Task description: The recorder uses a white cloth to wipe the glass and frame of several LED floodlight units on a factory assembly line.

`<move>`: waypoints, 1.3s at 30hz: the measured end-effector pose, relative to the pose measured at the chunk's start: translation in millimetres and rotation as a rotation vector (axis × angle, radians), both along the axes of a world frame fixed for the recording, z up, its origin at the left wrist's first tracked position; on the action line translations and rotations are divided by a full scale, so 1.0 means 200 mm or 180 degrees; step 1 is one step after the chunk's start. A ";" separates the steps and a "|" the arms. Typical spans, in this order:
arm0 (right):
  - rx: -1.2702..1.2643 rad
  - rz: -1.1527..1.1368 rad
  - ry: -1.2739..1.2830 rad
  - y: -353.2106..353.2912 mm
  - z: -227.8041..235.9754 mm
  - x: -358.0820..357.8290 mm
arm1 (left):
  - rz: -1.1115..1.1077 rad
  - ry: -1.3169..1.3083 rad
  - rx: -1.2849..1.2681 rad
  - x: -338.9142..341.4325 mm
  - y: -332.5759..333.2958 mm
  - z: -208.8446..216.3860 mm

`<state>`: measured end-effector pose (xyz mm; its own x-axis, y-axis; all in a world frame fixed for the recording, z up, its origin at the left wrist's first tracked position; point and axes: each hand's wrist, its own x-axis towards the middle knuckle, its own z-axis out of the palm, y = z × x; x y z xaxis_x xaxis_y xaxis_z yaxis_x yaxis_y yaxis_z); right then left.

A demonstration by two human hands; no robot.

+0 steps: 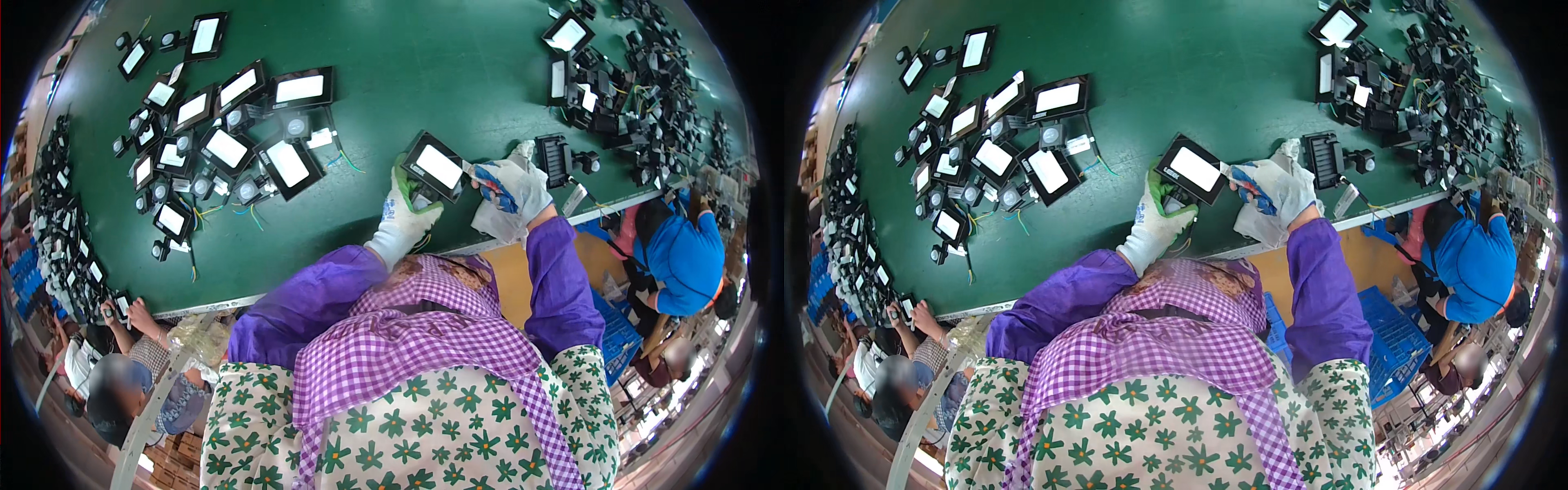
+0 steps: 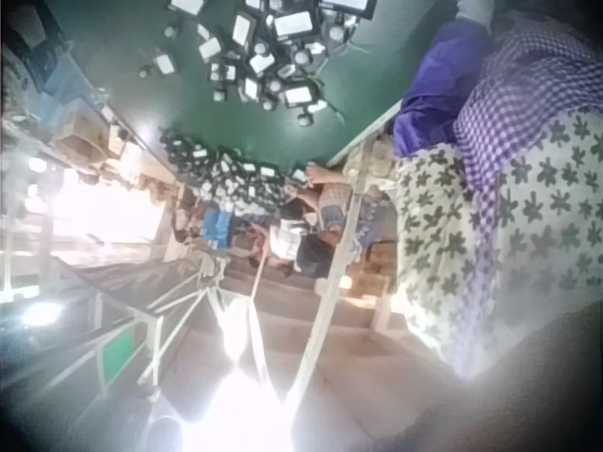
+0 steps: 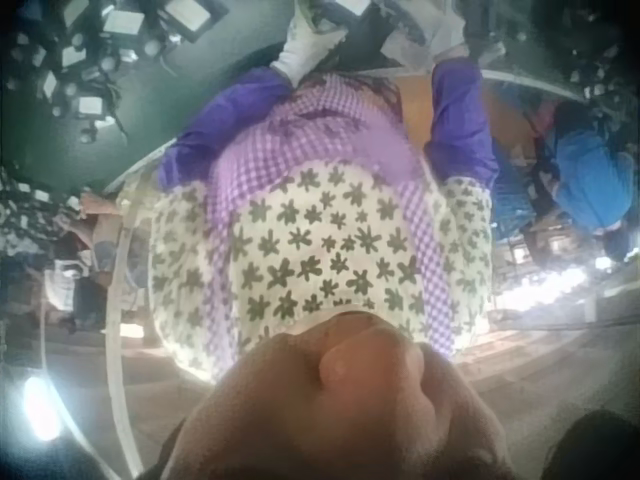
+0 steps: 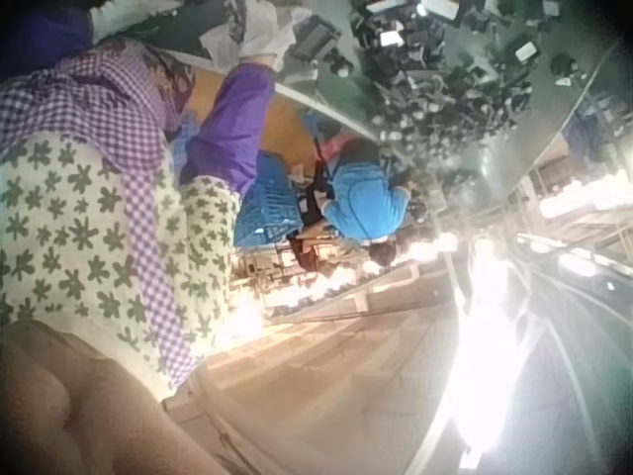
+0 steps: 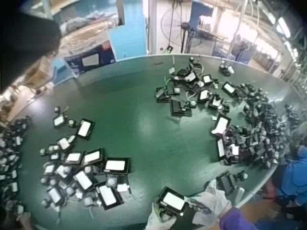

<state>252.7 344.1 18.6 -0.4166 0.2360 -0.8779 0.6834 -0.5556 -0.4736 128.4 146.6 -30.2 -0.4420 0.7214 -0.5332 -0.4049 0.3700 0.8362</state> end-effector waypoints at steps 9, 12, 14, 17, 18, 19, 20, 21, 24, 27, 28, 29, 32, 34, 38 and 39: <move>-0.0079 0.0434 -0.0094 0.03 0.00 -0.31 | -0.0060 0.0393 -0.0009 0.00 -0.02 -0.01; -0.0113 0.0388 -0.0135 0.02 -0.01 -0.40 | -0.0246 0.0588 -0.0122 -0.02 0.00 0.07; 0.0005 0.0552 -0.0241 0.00 -0.01 -0.44 | -0.0386 0.0700 -0.0312 -0.04 0.00 0.11; -0.0046 0.0136 -0.0088 -0.02 0.01 -0.45 | -0.0172 0.0643 -0.0099 -0.02 0.00 0.08; -0.0058 0.0311 -0.0105 0.00 0.00 -0.46 | -0.0160 0.0652 -0.0091 -0.02 0.00 0.08; -0.0068 0.0466 -0.0132 0.01 0.00 -0.45 | -0.0269 0.0708 -0.0241 -0.03 0.00 0.11; -0.0055 0.0456 -0.0129 0.01 -0.01 -0.44 | -0.0378 0.0767 -0.0390 -0.03 0.01 0.13; 0.0038 0.0646 -0.0015 0.00 -0.03 -0.43 | -0.0386 0.0774 -0.0376 -0.02 0.00 0.10; 0.0130 0.0764 0.0116 -0.02 -0.04 -0.43 | -0.0212 0.0682 -0.0239 0.01 -0.01 -0.01; -0.0037 0.0685 0.0139 -0.04 -0.02 -0.41 | -0.0173 0.0608 -0.0181 -0.01 -0.01 0.01; -0.0023 0.0678 0.0150 -0.03 -0.02 -0.41 | -0.0211 0.0545 -0.0174 -0.03 0.00 0.05; -0.0111 0.0435 0.0208 -0.03 -0.02 -0.41 | -0.0251 0.0482 -0.0166 -0.04 0.00 0.07; -0.0187 0.0085 0.0338 0.02 -0.07 -0.36 | -0.0350 0.0619 -0.0201 -0.05 0.02 0.10; -0.0180 -0.0022 0.0412 0.01 -0.07 -0.36 | -0.0388 0.0636 -0.0123 -0.05 0.01 0.07; 0.0423 -0.0150 0.0701 -0.12 0.05 -0.32 | -0.0136 0.1658 0.0346 0.01 -0.02 0.08; 0.0331 -0.0084 0.0784 -0.10 0.13 -0.28 | -0.0297 0.1643 0.0306 -0.02 -0.04 0.09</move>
